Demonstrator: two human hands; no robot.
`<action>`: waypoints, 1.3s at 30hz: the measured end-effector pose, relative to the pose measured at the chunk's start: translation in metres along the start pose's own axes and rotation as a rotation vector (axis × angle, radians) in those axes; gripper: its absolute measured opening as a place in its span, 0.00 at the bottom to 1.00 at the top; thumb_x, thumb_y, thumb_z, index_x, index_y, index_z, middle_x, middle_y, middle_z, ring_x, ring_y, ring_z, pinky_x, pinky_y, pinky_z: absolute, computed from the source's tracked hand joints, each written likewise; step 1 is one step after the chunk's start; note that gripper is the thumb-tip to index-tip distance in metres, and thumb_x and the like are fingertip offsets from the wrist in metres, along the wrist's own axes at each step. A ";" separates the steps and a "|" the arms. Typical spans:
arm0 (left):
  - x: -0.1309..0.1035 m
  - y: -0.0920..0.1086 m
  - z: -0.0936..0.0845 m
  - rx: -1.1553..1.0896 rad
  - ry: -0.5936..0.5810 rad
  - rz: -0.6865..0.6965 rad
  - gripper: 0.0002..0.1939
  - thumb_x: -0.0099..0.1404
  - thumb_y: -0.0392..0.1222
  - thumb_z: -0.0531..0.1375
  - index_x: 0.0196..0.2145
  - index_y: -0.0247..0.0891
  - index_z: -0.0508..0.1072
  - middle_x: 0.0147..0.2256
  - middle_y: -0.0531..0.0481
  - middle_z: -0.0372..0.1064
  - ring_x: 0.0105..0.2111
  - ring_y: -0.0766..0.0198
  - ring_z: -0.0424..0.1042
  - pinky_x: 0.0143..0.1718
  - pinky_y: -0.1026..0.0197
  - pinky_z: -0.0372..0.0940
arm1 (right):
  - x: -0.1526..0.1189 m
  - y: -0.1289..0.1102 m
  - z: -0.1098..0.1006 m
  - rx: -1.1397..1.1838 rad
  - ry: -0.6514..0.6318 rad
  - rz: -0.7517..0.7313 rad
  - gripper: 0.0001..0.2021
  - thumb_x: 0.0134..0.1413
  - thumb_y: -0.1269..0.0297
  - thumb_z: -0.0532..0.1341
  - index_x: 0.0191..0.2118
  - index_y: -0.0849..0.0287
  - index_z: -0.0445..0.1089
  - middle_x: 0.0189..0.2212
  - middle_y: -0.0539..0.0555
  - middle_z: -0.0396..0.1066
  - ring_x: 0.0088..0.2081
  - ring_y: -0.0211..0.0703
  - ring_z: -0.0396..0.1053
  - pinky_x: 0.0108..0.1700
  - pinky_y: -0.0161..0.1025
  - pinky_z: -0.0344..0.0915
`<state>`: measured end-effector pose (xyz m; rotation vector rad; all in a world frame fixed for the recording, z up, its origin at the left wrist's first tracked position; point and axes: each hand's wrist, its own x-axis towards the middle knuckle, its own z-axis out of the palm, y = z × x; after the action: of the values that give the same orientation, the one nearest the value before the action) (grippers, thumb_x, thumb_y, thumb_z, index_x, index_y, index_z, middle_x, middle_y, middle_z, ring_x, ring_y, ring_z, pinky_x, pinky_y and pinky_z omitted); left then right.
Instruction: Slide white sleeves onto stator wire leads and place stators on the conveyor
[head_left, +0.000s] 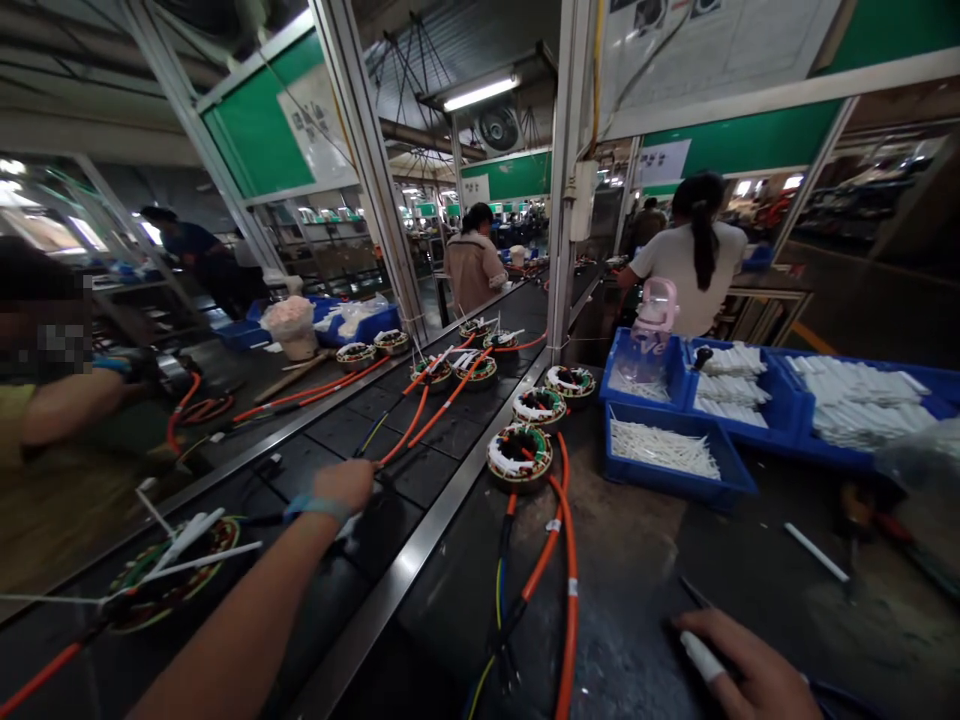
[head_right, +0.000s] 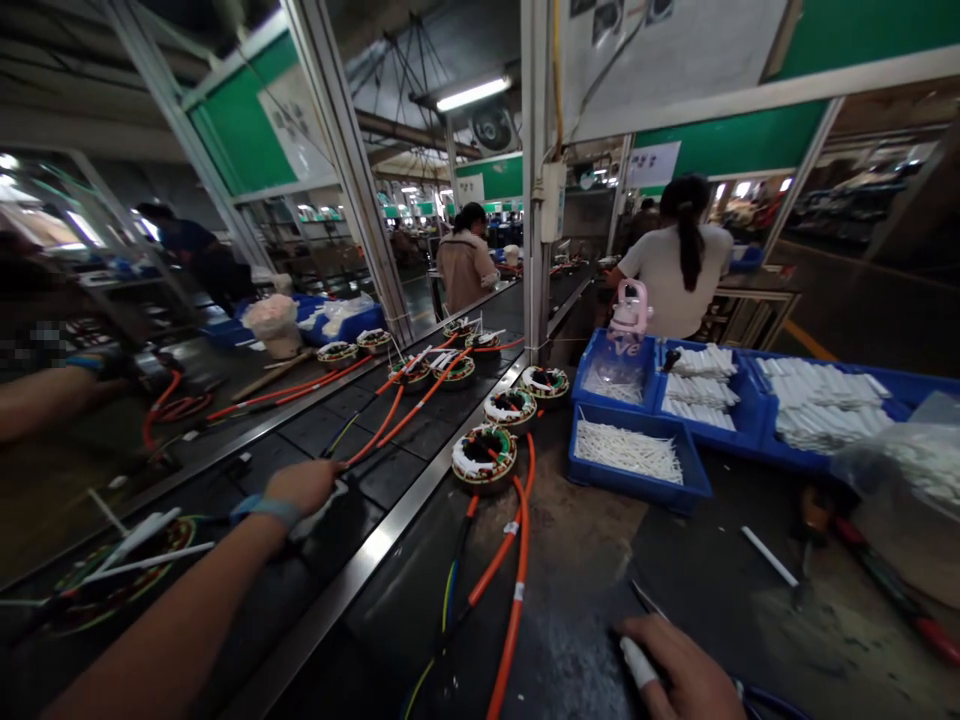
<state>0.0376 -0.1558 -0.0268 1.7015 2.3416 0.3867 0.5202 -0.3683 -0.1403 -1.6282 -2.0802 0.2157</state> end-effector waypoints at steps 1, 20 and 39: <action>-0.009 -0.007 -0.003 0.024 -0.017 0.005 0.05 0.50 0.37 0.59 0.21 0.42 0.74 0.27 0.41 0.73 0.38 0.45 0.72 0.44 0.47 0.59 | 0.000 -0.001 0.000 -0.001 0.001 0.001 0.18 0.45 0.71 0.54 0.42 0.53 0.74 0.42 0.49 0.74 0.43 0.42 0.72 0.46 0.32 0.68; -0.122 0.084 0.018 -0.183 -0.701 1.238 0.14 0.65 0.43 0.53 0.44 0.40 0.74 0.36 0.50 0.73 0.36 0.65 0.70 0.40 0.68 0.62 | 0.066 -0.130 0.004 1.443 -0.351 0.327 0.32 0.55 0.50 0.56 0.63 0.53 0.47 0.55 0.61 0.62 0.52 0.48 0.65 0.56 0.48 0.58; 0.132 0.116 0.061 0.340 0.111 0.464 0.30 0.55 0.69 0.50 0.43 0.48 0.75 0.59 0.49 0.53 0.58 0.30 0.41 0.52 0.24 0.32 | 0.091 -0.142 0.057 0.247 -0.151 -0.174 0.10 0.46 0.72 0.56 0.37 0.59 0.68 0.58 0.60 0.56 0.57 0.50 0.57 0.55 0.45 0.59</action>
<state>0.1209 0.0093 -0.0486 2.4529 2.1597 0.1618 0.3547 -0.3117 -0.1064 -1.3139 -2.1925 0.5280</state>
